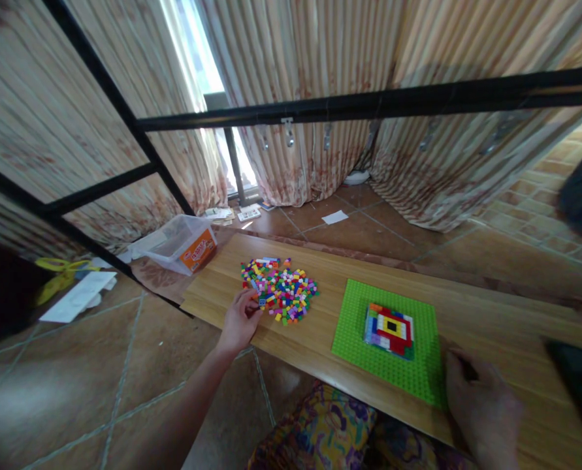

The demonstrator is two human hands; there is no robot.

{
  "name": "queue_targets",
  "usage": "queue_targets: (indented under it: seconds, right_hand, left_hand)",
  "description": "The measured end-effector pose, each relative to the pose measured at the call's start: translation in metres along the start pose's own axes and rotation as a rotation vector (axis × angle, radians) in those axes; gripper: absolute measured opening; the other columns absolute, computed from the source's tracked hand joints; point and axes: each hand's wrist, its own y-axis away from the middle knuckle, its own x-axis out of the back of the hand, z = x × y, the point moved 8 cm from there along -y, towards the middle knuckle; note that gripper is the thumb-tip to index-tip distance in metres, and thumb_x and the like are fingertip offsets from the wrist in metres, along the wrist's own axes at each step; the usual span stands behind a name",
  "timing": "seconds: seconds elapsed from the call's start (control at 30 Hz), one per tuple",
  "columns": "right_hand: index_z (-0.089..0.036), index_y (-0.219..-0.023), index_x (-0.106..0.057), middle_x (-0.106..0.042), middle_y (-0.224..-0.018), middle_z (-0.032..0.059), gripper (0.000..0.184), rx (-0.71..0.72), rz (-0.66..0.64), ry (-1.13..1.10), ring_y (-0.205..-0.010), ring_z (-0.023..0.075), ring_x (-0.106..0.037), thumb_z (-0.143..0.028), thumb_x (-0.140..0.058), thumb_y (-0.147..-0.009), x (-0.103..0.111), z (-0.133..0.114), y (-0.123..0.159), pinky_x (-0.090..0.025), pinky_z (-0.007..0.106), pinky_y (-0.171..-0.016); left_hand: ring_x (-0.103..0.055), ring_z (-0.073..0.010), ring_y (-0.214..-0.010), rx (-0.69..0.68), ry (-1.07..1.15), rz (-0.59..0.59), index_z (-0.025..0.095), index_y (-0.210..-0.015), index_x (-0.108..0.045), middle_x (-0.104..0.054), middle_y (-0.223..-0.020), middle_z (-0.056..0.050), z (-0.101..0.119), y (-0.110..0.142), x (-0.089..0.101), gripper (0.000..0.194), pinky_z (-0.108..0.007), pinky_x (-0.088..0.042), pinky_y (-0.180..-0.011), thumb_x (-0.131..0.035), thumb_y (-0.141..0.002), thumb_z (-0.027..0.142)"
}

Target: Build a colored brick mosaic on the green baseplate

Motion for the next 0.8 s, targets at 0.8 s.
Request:
queue_targets:
  seconds: [0.8]
  right_hand:
    - [-0.017, -0.092, -0.072, -0.072, -0.092, 0.0115, 0.04, 0.064, 0.101, -0.104, -0.077, 0.0243, -0.063, -0.045, -0.046, -0.083, 0.007, -0.018, 0.004, -0.044, 0.034, -0.067]
  left_hand:
    - [-0.064, -0.0228, -0.099, -0.007, -0.174, 0.044, 0.019, -0.095, -0.064, -0.052, -0.126, -0.012, 0.007, -0.009, -0.004, 0.02, -0.041, -0.059, -0.087, -0.062, -0.075, 0.016]
